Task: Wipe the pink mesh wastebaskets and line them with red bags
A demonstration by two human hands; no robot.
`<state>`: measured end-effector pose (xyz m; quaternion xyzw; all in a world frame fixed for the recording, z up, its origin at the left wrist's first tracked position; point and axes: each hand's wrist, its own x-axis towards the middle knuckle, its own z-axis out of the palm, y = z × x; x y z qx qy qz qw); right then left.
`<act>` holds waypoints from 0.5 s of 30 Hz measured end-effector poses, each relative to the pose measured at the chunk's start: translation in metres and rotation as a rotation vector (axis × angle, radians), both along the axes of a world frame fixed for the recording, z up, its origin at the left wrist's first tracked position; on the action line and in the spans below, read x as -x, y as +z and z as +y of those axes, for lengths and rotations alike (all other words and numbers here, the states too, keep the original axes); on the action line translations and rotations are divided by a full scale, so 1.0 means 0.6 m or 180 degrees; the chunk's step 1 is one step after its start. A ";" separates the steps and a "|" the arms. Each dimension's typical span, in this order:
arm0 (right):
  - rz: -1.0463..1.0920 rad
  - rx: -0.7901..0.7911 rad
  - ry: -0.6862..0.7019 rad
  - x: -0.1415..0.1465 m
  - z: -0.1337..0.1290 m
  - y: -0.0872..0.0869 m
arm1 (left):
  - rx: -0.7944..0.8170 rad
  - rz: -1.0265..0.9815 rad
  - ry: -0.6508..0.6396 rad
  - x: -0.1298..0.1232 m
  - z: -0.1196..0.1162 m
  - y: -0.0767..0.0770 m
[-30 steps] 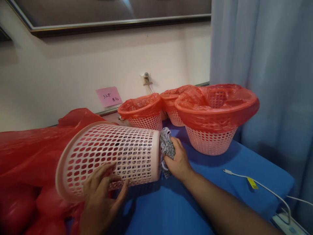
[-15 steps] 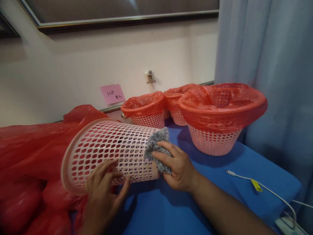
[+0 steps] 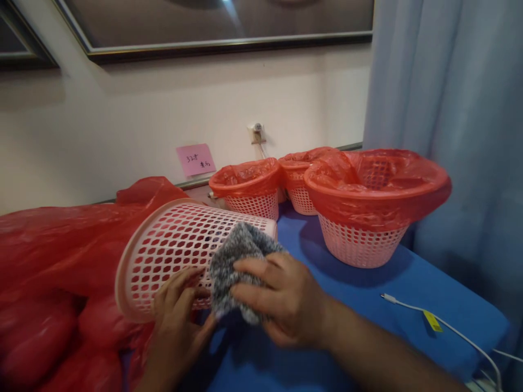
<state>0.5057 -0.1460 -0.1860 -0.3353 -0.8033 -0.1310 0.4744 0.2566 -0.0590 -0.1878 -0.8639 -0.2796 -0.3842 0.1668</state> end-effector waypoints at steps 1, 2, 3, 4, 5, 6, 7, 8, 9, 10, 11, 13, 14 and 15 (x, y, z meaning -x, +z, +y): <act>0.0103 0.0113 -0.0165 -0.008 0.014 0.010 | 0.0012 -0.0003 -0.0001 0.000 0.001 0.000; 0.0294 0.0270 -0.0282 -0.018 0.032 0.017 | 0.0016 -0.0010 0.0011 0.001 0.002 -0.001; 0.0587 0.0461 -0.0353 -0.030 0.054 0.021 | 0.0014 -0.0012 0.0024 0.001 0.004 -0.002; 0.1010 0.0690 -0.0390 -0.044 0.078 0.021 | 0.0009 -0.0016 0.0031 0.002 0.005 -0.004; 0.1541 0.0962 -0.0404 -0.058 0.103 0.017 | 0.0004 -0.0013 0.0028 0.002 0.006 -0.005; 0.2106 0.1293 -0.0412 -0.073 0.127 0.010 | 0.0001 -0.0010 0.0021 0.003 0.008 -0.007; 0.2571 0.1620 -0.0428 -0.086 0.148 0.000 | 0.0003 -0.0019 0.0015 0.003 0.008 -0.009; 0.2813 0.1850 -0.0443 -0.095 0.166 -0.012 | 0.0011 -0.0028 0.0011 0.004 0.009 -0.010; 0.2985 0.2069 -0.0454 -0.101 0.180 -0.026 | 0.0023 -0.0032 0.0013 0.005 0.009 -0.011; 0.3054 0.2244 -0.0463 -0.102 0.189 -0.040 | 0.0037 -0.0045 0.0023 0.006 0.009 -0.012; 0.3069 0.2396 -0.0465 -0.099 0.194 -0.054 | 0.0044 -0.0055 0.0030 0.006 0.010 -0.012; 0.3091 0.2735 -0.0439 -0.082 0.194 -0.080 | 0.0030 -0.0067 0.0023 0.006 0.010 -0.012; 0.3063 0.2911 -0.0406 -0.070 0.189 -0.091 | 0.0014 -0.0058 0.0006 0.006 0.011 -0.012; 0.3016 0.3085 -0.0375 -0.059 0.183 -0.099 | -0.0002 -0.0061 -0.0005 0.006 0.011 -0.011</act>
